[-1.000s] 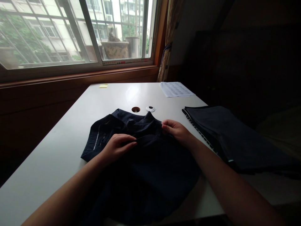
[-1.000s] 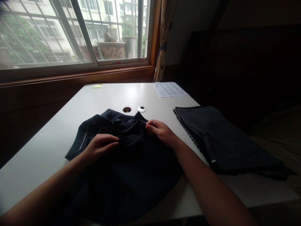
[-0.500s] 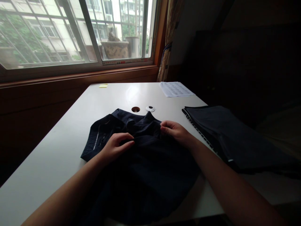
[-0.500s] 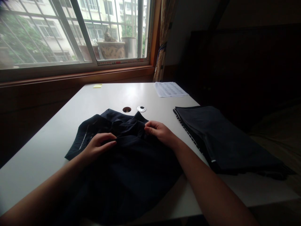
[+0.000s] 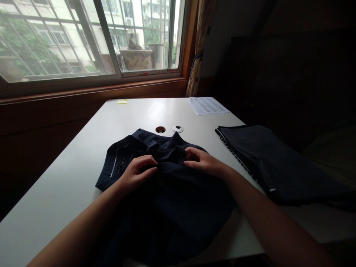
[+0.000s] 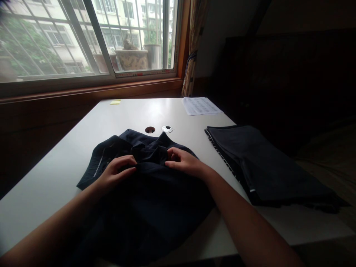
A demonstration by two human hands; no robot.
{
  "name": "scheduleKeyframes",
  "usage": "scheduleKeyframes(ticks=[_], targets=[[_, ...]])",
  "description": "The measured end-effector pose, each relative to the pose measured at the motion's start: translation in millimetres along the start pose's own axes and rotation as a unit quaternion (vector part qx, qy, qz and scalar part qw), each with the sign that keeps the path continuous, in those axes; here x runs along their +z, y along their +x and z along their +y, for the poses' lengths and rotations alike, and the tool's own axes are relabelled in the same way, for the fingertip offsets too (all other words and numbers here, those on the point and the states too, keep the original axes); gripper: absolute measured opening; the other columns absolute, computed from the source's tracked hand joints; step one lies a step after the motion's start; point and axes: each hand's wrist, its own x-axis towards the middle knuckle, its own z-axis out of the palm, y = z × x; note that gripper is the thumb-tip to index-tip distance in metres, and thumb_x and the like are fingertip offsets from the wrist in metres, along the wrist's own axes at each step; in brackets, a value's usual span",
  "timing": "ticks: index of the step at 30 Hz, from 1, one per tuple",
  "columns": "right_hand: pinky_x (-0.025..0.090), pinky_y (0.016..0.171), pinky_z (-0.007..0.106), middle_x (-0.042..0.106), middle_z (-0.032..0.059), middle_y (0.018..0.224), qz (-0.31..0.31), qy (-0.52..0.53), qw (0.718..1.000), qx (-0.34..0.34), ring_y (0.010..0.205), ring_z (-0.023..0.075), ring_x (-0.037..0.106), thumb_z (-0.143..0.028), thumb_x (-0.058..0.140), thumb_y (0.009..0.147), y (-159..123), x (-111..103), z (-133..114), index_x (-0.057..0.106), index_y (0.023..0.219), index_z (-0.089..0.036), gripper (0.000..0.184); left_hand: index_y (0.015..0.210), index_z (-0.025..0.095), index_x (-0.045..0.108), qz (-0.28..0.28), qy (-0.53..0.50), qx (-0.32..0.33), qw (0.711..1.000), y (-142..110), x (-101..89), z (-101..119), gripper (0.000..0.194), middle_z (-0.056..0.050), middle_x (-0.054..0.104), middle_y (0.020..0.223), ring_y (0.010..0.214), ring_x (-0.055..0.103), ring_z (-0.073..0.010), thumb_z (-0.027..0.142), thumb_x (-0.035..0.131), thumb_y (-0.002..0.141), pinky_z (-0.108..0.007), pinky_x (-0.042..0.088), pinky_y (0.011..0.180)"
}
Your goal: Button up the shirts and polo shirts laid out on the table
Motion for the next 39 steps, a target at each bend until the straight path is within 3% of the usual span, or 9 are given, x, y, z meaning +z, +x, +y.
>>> scheduleKeyframes(ticks=[4, 10, 17, 24, 29, 32, 35, 39], targets=[[0.044, 0.069, 0.028, 0.061, 0.0017, 0.087, -0.002, -0.073, 0.995, -0.061, 0.078, 0.0173, 0.056, -0.039, 0.067, 0.086, 2.3, 2.6, -1.9, 0.064, 0.086, -0.019, 0.02, 0.085, 0.015, 0.062, -0.008, 0.002, 0.006, 1.0, -0.2, -0.9, 0.9, 0.02, -0.004, 0.058, 0.081, 0.076, 0.055, -0.0163, 0.032, 0.057, 0.094, -0.027, 0.043, 0.071], [0.046, 0.082, 0.033, 0.065, 0.0038, 0.094, 0.059, -0.067, 0.994, -0.068, 0.089, 0.0214, 0.06, -0.036, 0.063, 0.089, 3.1, 0.8, -4.8, 0.067, 0.093, -0.02, 0.017, 0.08, 0.016, 0.059, -0.02, 0.026, 0.023, 0.999, -0.5, -1.1, -1.2, 0.021, -0.003, 0.056, 0.076, 0.073, 0.054, -0.0164, 0.033, 0.056, 0.091, -0.028, 0.043, 0.068], [0.045, 0.07, 0.03, 0.064, 0.0017, 0.084, 0.12, -0.054, 0.99, -0.048, 0.076, 0.0182, 0.058, -0.042, 0.061, 0.09, 0.0, 4.0, -4.9, 0.064, 0.093, -0.021, 0.022, 0.087, 0.016, 0.061, 0.005, 0.103, 0.037, 0.994, 1.6, 6.3, -4.7, 0.008, -0.003, 0.058, 0.079, 0.074, 0.056, -0.0161, 0.02, 0.054, 0.086, -0.028, 0.045, 0.069], [0.046, 0.069, 0.031, 0.065, 0.0007, 0.082, 0.149, -0.075, 0.984, -0.063, 0.075, 0.0179, 0.059, -0.037, 0.066, 0.086, -0.7, 15.6, -8.0, 0.061, 0.091, -0.023, 0.015, 0.119, 0.02, 0.06, 0.029, 0.187, 0.067, 0.98, 0.4, 12.9, -3.1, 0.04, -0.009, 0.063, 0.112, 0.097, 0.061, -0.0213, 0.008, 0.052, 0.082, -0.034, 0.052, 0.085], [0.047, 0.07, 0.031, 0.062, 0.0001, 0.084, 0.169, -0.076, 0.978, -0.094, 0.076, 0.0176, 0.058, -0.032, 0.066, 0.086, -3.2, 28.3, -15.5, 0.055, 0.091, -0.025, 0.014, 0.129, 0.025, 0.055, -0.007, 0.218, 0.088, 0.972, -0.3, 20.4, 10.3, 0.043, -0.009, 0.06, 0.126, 0.113, 0.059, -0.0246, 0.013, 0.055, 0.087, -0.04, 0.05, 0.097], [0.047, 0.069, 0.031, 0.06, -0.0005, 0.081, 0.139, -0.07, 0.981, -0.112, 0.073, 0.0168, 0.056, -0.032, 0.063, 0.088, -5.3, 34.9, -22.4, 0.054, 0.09, -0.026, 0.011, 0.131, 0.025, 0.052, -0.02, 0.203, 0.07, 0.976, -0.7, 31.0, 18.2, 0.038, -0.01, 0.058, 0.13, 0.115, 0.059, -0.025, 0.026, 0.06, 0.093, -0.04, 0.05, 0.098], [0.047, 0.072, 0.031, 0.061, -0.0003, 0.082, 0.106, -0.067, 0.984, -0.128, 0.075, 0.0169, 0.058, -0.03, 0.062, 0.089, -6.0, 38.5, -26.0, 0.057, 0.091, -0.025, 0.007, 0.121, 0.022, 0.053, 0.005, 0.168, 0.03, 0.985, -1.7, 43.0, 19.6, 0.033, -0.009, 0.064, 0.115, 0.103, 0.064, -0.0223, 0.036, 0.062, 0.094, -0.035, 0.053, 0.089], [0.047, 0.07, 0.031, 0.061, 0.0, 0.082, 0.114, -0.085, 0.981, -0.134, 0.075, 0.0172, 0.058, -0.029, 0.063, 0.088, -5.5, 38.4, -23.3, 0.057, 0.091, -0.025, 0.008, 0.109, 0.022, 0.054, 0.041, 0.131, -0.04, 0.99, -1.7, 50.0, 14.0, 0.031, -0.003, 0.067, 0.099, 0.089, 0.067, -0.0191, 0.039, 0.069, 0.089, -0.029, 0.053, 0.077]])
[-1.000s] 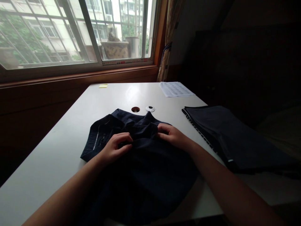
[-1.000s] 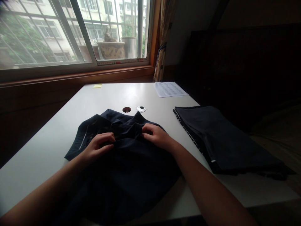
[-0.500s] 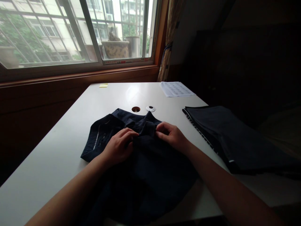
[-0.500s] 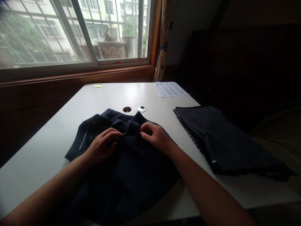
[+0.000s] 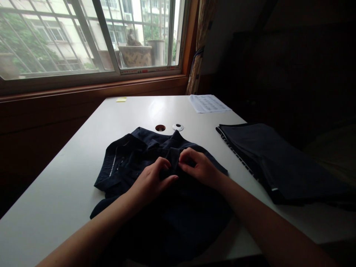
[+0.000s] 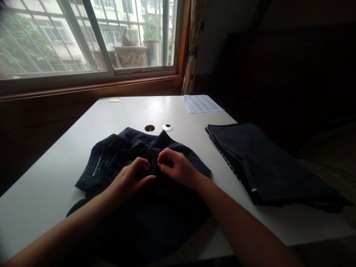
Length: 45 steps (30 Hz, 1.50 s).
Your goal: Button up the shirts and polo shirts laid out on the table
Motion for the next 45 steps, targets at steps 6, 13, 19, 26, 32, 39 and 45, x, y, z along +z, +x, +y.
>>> scheduleKeyframes(ticks=[6, 13, 19, 26, 32, 39, 45], targets=[[0.047, 0.069, 0.031, 0.059, -0.0003, 0.082, -0.009, -0.028, 0.999, -0.023, 0.073, 0.0167, 0.056, -0.022, 0.061, 0.087, -0.2, -1.7, 6.1, 0.056, 0.09, -0.025, 0.007, 0.097, 0.021, 0.062, -0.029, -0.064, -0.038, 0.997, 5.2, -4.9, -2.7, 0.016, -0.001, 0.07, 0.092, 0.082, 0.066, -0.0165, 0.031, 0.07, 0.087, -0.025, 0.05, 0.072], [0.05, 0.075, 0.033, 0.055, 0.0034, 0.093, -0.028, -0.072, 0.991, -0.112, 0.084, 0.0184, 0.056, -0.029, 0.068, 0.088, -0.6, -0.7, 1.8, 0.064, 0.094, -0.024, 0.009, 0.092, 0.018, 0.066, -0.016, -0.083, -0.059, 0.995, 5.7, -7.6, 0.1, 0.013, 0.0, 0.07, 0.083, 0.072, 0.063, -0.0139, 0.031, 0.067, 0.088, -0.023, 0.046, 0.064], [0.045, 0.066, 0.03, 0.053, 0.0014, 0.083, -0.018, -0.077, 0.99, -0.121, 0.075, 0.0156, 0.054, -0.029, 0.068, 0.09, -0.8, 4.2, 3.0, 0.067, 0.089, -0.021, 0.007, 0.091, 0.018, 0.067, -0.014, -0.073, -0.066, 0.995, 5.3, -8.0, -0.9, 0.017, 0.0, 0.069, 0.081, 0.071, 0.063, -0.0142, 0.035, 0.067, 0.089, -0.023, 0.045, 0.063], [0.042, 0.061, 0.029, 0.053, 0.0011, 0.08, -0.024, -0.04, 0.995, -0.088, 0.071, 0.014, 0.052, -0.025, 0.067, 0.09, -0.5, 0.8, 0.3, 0.067, 0.083, -0.019, 0.009, 0.09, 0.018, 0.067, -0.008, -0.09, -0.046, 0.995, 5.2, -10.0, 1.5, 0.012, 0.0, 0.07, 0.082, 0.072, 0.063, -0.0136, 0.03, 0.067, 0.089, -0.022, 0.046, 0.066], [0.041, 0.061, 0.028, 0.052, 0.0009, 0.08, -0.031, -0.02, 0.997, -0.071, 0.071, 0.0137, 0.052, -0.026, 0.068, 0.089, 0.3, -1.3, -1.5, 0.068, 0.082, -0.019, 0.01, 0.091, 0.017, 0.067, -0.004, -0.096, -0.032, 0.995, 3.9, -10.0, 0.6, 0.011, 0.0, 0.069, 0.081, 0.071, 0.063, -0.0125, 0.028, 0.067, 0.089, -0.021, 0.046, 0.065], [0.043, 0.066, 0.03, 0.053, 0.001, 0.082, -0.042, 0.02, 0.998, -0.038, 0.075, 0.0149, 0.054, -0.028, 0.068, 0.089, 1.1, -3.5, -2.4, 0.068, 0.081, -0.019, 0.012, 0.091, 0.018, 0.067, -0.007, -0.097, -0.023, 0.995, 4.1, -9.7, -2.6, 0.007, 0.001, 0.069, 0.082, 0.071, 0.063, -0.0122, 0.025, 0.068, 0.089, -0.022, 0.046, 0.066], [0.042, 0.069, 0.03, 0.053, 0.0005, 0.082, -0.049, 0.041, 0.998, -0.025, 0.077, 0.0152, 0.054, -0.028, 0.069, 0.089, 1.7, -3.6, -2.6, 0.068, 0.08, -0.02, 0.012, 0.09, 0.018, 0.07, 0.026, -0.11, 0.038, 0.993, 6.9, -11.0, -0.7, 0.004, -0.005, 0.066, 0.092, 0.085, 0.064, -0.0167, 0.021, 0.07, 0.088, -0.027, 0.05, 0.077]])
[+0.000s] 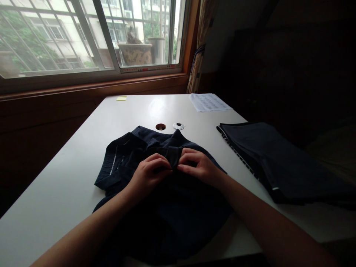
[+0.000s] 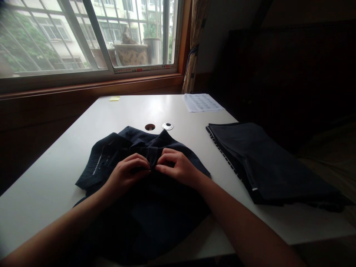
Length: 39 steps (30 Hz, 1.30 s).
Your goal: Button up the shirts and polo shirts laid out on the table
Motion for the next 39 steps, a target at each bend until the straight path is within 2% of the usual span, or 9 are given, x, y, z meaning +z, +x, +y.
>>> scheduleKeyframes(ticks=[10, 21, 30, 39], targets=[[0.041, 0.072, 0.03, 0.053, -0.0007, 0.081, 0.012, 0.006, 1.0, 0.006, 0.077, 0.0143, 0.053, -0.025, 0.068, 0.089, 0.5, -3.5, 1.9, 0.067, 0.079, -0.019, 0.011, 0.088, 0.017, 0.068, -0.002, -0.058, 0.03, 0.998, -0.3, -2.7, 1.7, 0.001, -0.008, 0.069, 0.099, 0.094, 0.066, -0.0192, 0.018, 0.069, 0.089, -0.031, 0.053, 0.084], [0.044, 0.071, 0.03, 0.055, 0.0015, 0.084, 0.011, 0.008, 1.0, 0.009, 0.078, 0.016, 0.054, -0.031, 0.067, 0.09, 0.1, 0.2, 4.5, 0.067, 0.08, -0.02, 0.015, 0.09, 0.017, 0.068, -0.004, -0.082, -0.025, 0.996, -2.9, -1.9, -2.5, 0.004, -0.009, 0.073, 0.103, 0.095, 0.069, -0.0214, 0.021, 0.068, 0.089, -0.033, 0.055, 0.087], [0.042, 0.068, 0.03, 0.053, 0.0005, 0.081, 0.016, -0.007, 1.0, -0.008, 0.075, 0.0152, 0.053, -0.028, 0.068, 0.088, 0.4, -0.3, 3.1, 0.065, 0.078, -0.02, 0.014, 0.088, 0.017, 0.068, -0.02, -0.088, 0.002, 0.996, -1.7, -4.2, -0.9, 0.003, -0.008, 0.072, 0.101, 0.095, 0.068, -0.0207, 0.02, 0.069, 0.088, -0.032, 0.054, 0.085], [0.043, 0.069, 0.03, 0.055, 0.0009, 0.08, 0.027, -0.02, 0.999, 0.002, 0.077, 0.0158, 0.054, -0.031, 0.067, 0.089, 0.9, -1.9, 1.1, 0.065, 0.076, -0.019, 0.017, 0.084, 0.017, 0.069, 0.004, -0.036, 0.037, 0.999, -0.6, -2.8, 1.3, 0.004, -0.008, 0.071, 0.096, 0.089, 0.068, -0.0193, 0.016, 0.069, 0.087, -0.03, 0.055, 0.081]])
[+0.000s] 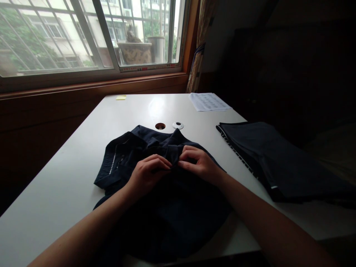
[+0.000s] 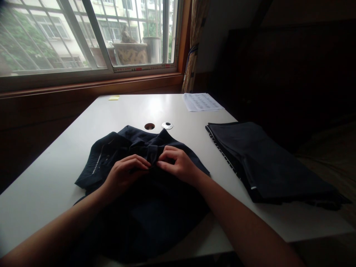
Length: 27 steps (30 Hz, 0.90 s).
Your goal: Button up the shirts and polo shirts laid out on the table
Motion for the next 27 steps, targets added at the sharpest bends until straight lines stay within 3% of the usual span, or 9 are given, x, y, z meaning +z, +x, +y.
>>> scheduleKeyframes(ticks=[9, 16, 20, 27], targets=[[0.043, 0.07, 0.031, 0.055, 0.0009, 0.081, -0.004, 0.01, 1.0, 0.0, 0.077, 0.016, 0.054, -0.031, 0.067, 0.089, 0.2, -1.5, -0.2, 0.065, 0.076, -0.02, 0.017, 0.082, 0.019, 0.069, 0.014, 0.01, -0.019, 1.0, -1.2, 0.4, 0.1, 0.005, -0.008, 0.075, 0.1, 0.09, 0.07, -0.0209, 0.018, 0.07, 0.087, -0.031, 0.056, 0.079], [0.041, 0.067, 0.029, 0.051, -0.0001, 0.08, -0.013, 0.013, 1.0, -0.004, 0.074, 0.0148, 0.052, -0.026, 0.067, 0.087, 0.5, 1.9, 2.9, 0.061, 0.073, -0.019, 0.017, 0.084, 0.018, 0.068, -0.013, -0.022, -0.014, 1.0, -3.8, 1.0, -3.2, 0.004, -0.008, 0.075, 0.101, 0.091, 0.071, -0.0202, 0.017, 0.07, 0.087, -0.031, 0.057, 0.082], [0.041, 0.069, 0.03, 0.052, -0.0003, 0.079, 0.005, -0.006, 1.0, 0.002, 0.075, 0.015, 0.052, -0.027, 0.066, 0.087, 1.1, 1.6, 12.8, 0.06, 0.073, -0.019, 0.017, 0.084, 0.018, 0.068, -0.05, -0.039, 0.005, 0.998, -4.5, 5.2, -0.4, 0.005, -0.008, 0.076, 0.098, 0.09, 0.072, -0.0198, 0.018, 0.068, 0.089, -0.032, 0.058, 0.082], [0.04, 0.07, 0.03, 0.054, -0.0002, 0.079, 0.071, -0.018, 0.997, 0.02, 0.074, 0.0152, 0.052, -0.03, 0.065, 0.089, 1.4, -8.9, 19.2, 0.064, 0.076, -0.019, 0.017, 0.087, 0.017, 0.067, 0.0, -0.039, -0.017, 0.999, -2.5, 1.2, 1.0, 0.003, -0.008, 0.074, 0.098, 0.09, 0.071, -0.0199, 0.02, 0.068, 0.089, -0.032, 0.057, 0.082]])
